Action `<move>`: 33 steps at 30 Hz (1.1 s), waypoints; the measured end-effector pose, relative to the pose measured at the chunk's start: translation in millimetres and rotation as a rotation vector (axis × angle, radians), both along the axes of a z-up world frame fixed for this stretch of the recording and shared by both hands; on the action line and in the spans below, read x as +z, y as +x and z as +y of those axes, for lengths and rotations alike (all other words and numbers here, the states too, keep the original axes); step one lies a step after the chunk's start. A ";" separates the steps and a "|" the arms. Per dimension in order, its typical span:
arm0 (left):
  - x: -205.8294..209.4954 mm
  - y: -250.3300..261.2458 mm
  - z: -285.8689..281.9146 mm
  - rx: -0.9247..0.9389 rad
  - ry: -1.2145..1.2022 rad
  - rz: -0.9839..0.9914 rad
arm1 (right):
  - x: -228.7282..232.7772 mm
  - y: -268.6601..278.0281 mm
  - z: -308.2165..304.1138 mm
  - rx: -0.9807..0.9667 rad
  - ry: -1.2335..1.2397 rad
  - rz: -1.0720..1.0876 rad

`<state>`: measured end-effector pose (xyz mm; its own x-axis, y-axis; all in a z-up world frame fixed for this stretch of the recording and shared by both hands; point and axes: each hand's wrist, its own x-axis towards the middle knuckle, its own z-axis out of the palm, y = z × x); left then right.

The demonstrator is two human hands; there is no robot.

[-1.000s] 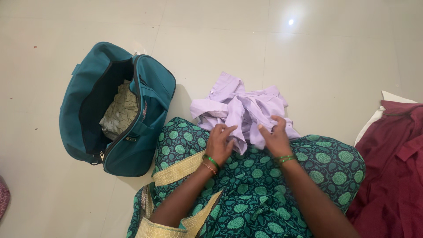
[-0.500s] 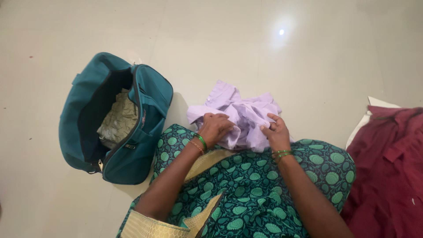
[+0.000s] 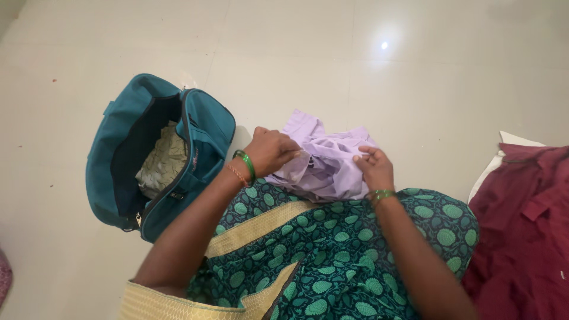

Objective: The person folds a shirt on the floor and then places it into a blue bag.

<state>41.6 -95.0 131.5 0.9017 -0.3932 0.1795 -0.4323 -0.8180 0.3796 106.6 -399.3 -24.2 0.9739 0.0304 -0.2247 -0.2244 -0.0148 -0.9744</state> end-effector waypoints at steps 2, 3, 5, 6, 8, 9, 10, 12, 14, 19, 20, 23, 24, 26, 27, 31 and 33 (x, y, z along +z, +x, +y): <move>8.8 22.5 1.9 0.032 0.037 0.017 | 6.5 29.4 -3.8 -0.002 -0.006 -0.009; 18.8 34.0 3.3 0.063 0.069 0.040 | 14.6 42.7 -6.4 -0.004 -0.016 -0.013; 65.3 59.4 17.6 0.166 0.242 -0.062 | 52.3 71.1 -19.8 0.026 0.156 -0.111; 95.2 65.6 20.0 0.274 0.031 0.059 | 79.4 78.4 -27.9 0.050 0.175 -0.262; 161.9 61.5 21.7 0.193 0.042 -0.318 | 147.7 84.0 -43.1 0.056 0.232 -0.414; 196.9 54.4 21.7 0.167 0.041 -0.444 | 183.9 77.5 -51.9 0.017 0.190 -0.527; 223.2 42.6 14.8 0.143 0.044 -0.622 | 221.3 72.0 -58.2 0.016 0.240 -0.570; 259.8 20.3 -6.0 0.119 0.053 -0.810 | 282.7 51.0 -69.0 0.038 0.281 -0.743; 280.4 14.6 -24.2 0.142 0.051 -0.748 | 314.8 43.2 -64.2 0.084 0.300 -0.841; 238.4 35.7 -35.3 0.211 0.286 -0.112 | 267.3 69.5 -71.6 0.318 -0.549 -0.681; 215.5 37.5 -33.2 0.245 0.326 -0.010 | 243.5 73.1 -71.5 0.360 -0.662 -0.628; 136.5 35.5 -33.2 0.320 0.247 0.251 | 165.3 66.7 -58.8 0.445 -0.424 -0.189; 109.5 34.0 -37.1 0.344 0.178 0.331 | 141.5 58.6 -54.3 0.456 -0.334 -0.077; 59.4 29.8 -46.1 0.386 0.085 0.470 | 97.2 32.2 -39.3 0.303 -0.153 0.180; 35.6 25.5 -50.8 0.404 0.060 0.530 | 77.7 20.4 -29.1 0.267 0.108 0.274; -48.0 2.8 -66.8 0.398 -0.119 0.415 | 26.8 -10.2 -8.3 0.283 0.426 0.258; -78.5 -9.7 -78.4 0.437 -0.263 0.477 | 20.4 -16.0 -5.1 0.256 0.407 0.267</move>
<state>31.9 -173.4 53.0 0.9715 0.0256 -0.2356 0.1784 -0.7338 0.6556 90.6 -404.3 -3.8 0.8346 0.3954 -0.3836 -0.5035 0.2649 -0.8224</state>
